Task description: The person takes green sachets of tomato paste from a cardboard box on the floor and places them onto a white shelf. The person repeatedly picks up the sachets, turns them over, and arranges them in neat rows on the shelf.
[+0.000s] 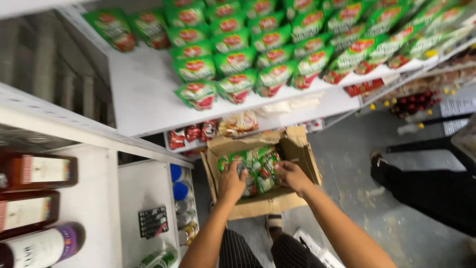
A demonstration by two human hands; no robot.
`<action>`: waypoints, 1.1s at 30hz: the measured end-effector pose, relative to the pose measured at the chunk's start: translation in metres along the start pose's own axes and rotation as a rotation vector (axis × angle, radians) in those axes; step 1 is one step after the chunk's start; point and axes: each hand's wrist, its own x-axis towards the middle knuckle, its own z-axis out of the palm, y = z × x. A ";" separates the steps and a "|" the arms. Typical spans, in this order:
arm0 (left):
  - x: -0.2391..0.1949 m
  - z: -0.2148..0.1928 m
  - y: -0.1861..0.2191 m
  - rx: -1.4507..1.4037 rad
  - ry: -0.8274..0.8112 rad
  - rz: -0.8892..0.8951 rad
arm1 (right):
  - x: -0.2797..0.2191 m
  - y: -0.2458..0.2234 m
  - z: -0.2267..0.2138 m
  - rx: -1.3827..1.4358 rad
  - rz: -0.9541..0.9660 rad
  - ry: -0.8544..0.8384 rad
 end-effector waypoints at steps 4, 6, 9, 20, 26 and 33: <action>0.015 0.061 -0.040 0.096 -0.220 -0.173 | 0.022 0.032 -0.022 0.015 -0.026 0.004; 0.021 0.104 -0.076 0.141 -0.336 -0.176 | 0.033 0.044 -0.029 -0.012 -0.045 0.027; 0.034 0.141 -0.100 0.252 -0.587 -0.280 | 0.046 0.051 -0.030 0.001 -0.058 0.107; 0.033 0.281 -0.260 -0.189 -0.809 -0.712 | 0.076 0.088 -0.030 0.043 -0.109 0.121; 0.034 0.271 -0.241 -0.098 -0.757 -0.589 | 0.082 0.090 -0.028 0.021 -0.132 0.120; 0.040 0.181 -0.135 0.128 -0.639 -0.279 | 0.068 0.081 -0.030 0.080 -0.120 0.068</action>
